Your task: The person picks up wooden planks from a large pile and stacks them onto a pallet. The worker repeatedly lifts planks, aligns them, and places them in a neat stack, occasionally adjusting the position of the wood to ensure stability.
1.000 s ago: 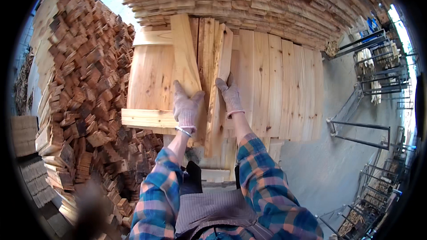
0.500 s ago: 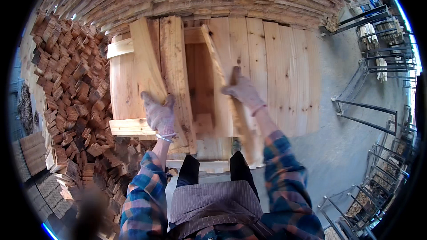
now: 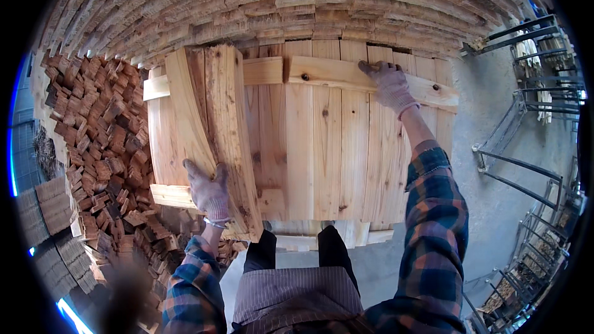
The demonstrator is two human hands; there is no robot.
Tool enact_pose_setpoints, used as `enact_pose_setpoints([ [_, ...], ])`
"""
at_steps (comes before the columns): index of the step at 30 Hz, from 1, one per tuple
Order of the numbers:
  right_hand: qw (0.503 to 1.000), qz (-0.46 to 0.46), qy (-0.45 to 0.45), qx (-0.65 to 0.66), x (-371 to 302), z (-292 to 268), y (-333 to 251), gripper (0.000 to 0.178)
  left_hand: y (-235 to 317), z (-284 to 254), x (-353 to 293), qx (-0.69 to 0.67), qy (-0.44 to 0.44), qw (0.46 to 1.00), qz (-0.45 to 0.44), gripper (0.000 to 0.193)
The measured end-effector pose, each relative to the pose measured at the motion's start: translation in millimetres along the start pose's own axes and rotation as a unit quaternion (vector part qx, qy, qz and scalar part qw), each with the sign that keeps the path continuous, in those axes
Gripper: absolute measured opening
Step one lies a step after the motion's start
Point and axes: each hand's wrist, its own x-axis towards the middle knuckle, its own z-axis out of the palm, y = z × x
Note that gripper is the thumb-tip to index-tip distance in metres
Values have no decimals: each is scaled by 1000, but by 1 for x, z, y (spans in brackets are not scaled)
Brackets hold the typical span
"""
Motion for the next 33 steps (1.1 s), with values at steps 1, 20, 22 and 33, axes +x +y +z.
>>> enact_pose_setpoints([
  [1,1000,0,-2,0,4,-3,2,74,7,-5,-2,-3,-12,1000,-12,95],
  [20,516,30,-31,856,-49,35,-309,89,25,-10,4,2,-43,999,-4,111],
  [22,644,32,-12,764,-59,31,-299,93,12,-10,1,24,-5,1000,13,111],
  [33,997,-47,-25,-57,-257,68,-101,75,17,-41,2,-23,-87,994,-59,97],
])
